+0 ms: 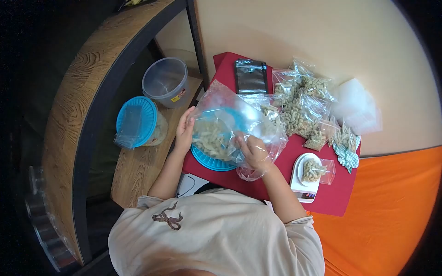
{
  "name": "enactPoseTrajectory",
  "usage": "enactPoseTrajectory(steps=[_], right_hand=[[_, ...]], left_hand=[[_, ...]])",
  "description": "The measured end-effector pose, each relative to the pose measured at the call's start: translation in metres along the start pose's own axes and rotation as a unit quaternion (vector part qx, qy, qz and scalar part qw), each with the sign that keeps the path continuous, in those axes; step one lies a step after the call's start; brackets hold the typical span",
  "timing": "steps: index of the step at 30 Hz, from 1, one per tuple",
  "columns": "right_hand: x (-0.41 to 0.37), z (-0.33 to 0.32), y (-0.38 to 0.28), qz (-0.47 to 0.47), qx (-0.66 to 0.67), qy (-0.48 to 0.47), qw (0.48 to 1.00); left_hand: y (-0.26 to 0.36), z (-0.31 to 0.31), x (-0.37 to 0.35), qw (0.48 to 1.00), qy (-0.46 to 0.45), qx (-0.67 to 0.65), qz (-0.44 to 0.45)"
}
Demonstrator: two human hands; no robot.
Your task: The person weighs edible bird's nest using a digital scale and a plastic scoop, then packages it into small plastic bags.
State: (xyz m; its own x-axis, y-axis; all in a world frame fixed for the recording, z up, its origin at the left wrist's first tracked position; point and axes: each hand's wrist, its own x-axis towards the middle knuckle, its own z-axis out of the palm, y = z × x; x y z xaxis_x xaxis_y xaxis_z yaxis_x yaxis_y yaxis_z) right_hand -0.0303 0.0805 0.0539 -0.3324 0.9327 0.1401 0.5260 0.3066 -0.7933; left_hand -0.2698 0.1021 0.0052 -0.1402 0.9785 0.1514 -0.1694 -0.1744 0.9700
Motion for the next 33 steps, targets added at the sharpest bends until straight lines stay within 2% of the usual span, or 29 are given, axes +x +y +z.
enactPoseTrajectory(steps=[1, 3, 4, 6, 7, 9, 10, 12, 13, 15, 16, 18, 19, 21, 25, 27, 31, 33], right_hand=[[0.000, 0.001, -0.003, 0.003, -0.001, -0.001, 1.000], [0.001, 0.000, -0.012, 0.044, 0.138, -0.001, 0.989], [0.001, 0.000, -0.011, 0.045, 0.137, 0.000, 0.990], [0.001, -0.004, -0.012, 0.153, 0.196, -0.064, 0.966], [0.000, -0.004, -0.017, 0.153, 0.196, -0.061, 0.967], [-0.001, -0.002, -0.031, 0.202, 0.301, -0.082, 0.928], [0.000, -0.004, -0.033, 0.202, 0.302, -0.080, 0.928], [-0.001, -0.007, -0.032, 0.175, 0.169, -0.060, 0.968], [-0.002, -0.009, -0.033, 0.177, 0.171, -0.059, 0.967], [-0.003, -0.014, -0.032, 0.045, 0.045, 0.033, 0.997], [-0.006, -0.014, -0.028, 0.047, 0.044, 0.032, 0.997], [-0.011, -0.013, -0.015, -0.053, -0.083, 0.056, 0.994], [-0.015, -0.014, -0.013, -0.052, -0.084, 0.054, 0.994], [-0.024, -0.014, -0.011, 0.137, 0.099, -0.027, 0.985], [-0.024, 0.009, -0.010, 0.184, 0.190, -0.036, 0.964], [-0.017, 0.020, -0.023, 0.241, 0.365, 0.024, 0.899], [-0.007, 0.022, -0.030, 0.265, 0.416, 0.027, 0.869], [-0.005, 0.024, -0.029, 0.298, 0.461, 0.030, 0.835]], left_hand=[[-0.001, 0.000, 0.000, 1.000, -0.001, -0.002, -0.003], [-0.002, 0.002, 0.002, 1.000, -0.003, -0.019, -0.010], [-0.001, 0.004, 0.001, 1.000, -0.004, -0.021, -0.010], [0.002, 0.009, 0.001, 0.999, 0.007, -0.045, -0.003], [0.001, 0.011, 0.001, 0.999, 0.005, -0.046, -0.002], [-0.001, 0.012, 0.002, 0.999, -0.016, -0.043, -0.010], [0.000, 0.013, 0.003, 0.999, -0.018, -0.042, -0.010], [0.002, 0.013, 0.004, 0.999, -0.012, -0.043, -0.023], [0.001, 0.012, 0.005, 0.999, -0.015, -0.043, -0.026], [-0.001, 0.010, 0.005, 0.998, -0.019, -0.051, -0.024], [-0.002, 0.010, 0.005, 0.998, -0.019, -0.051, -0.027], [-0.003, 0.010, 0.005, 0.998, -0.015, -0.052, -0.024], [-0.003, 0.010, 0.005, 0.998, -0.013, -0.053, -0.025], [-0.004, 0.011, 0.006, 0.998, -0.009, -0.059, -0.016], [-0.008, 0.015, 0.007, 0.998, -0.005, -0.056, -0.029], [-0.006, 0.020, 0.009, 0.997, 0.019, -0.064, -0.025], [0.003, 0.019, 0.016, 0.997, 0.036, -0.068, -0.026], [0.002, 0.018, 0.018, 0.996, 0.035, -0.076, -0.027]])
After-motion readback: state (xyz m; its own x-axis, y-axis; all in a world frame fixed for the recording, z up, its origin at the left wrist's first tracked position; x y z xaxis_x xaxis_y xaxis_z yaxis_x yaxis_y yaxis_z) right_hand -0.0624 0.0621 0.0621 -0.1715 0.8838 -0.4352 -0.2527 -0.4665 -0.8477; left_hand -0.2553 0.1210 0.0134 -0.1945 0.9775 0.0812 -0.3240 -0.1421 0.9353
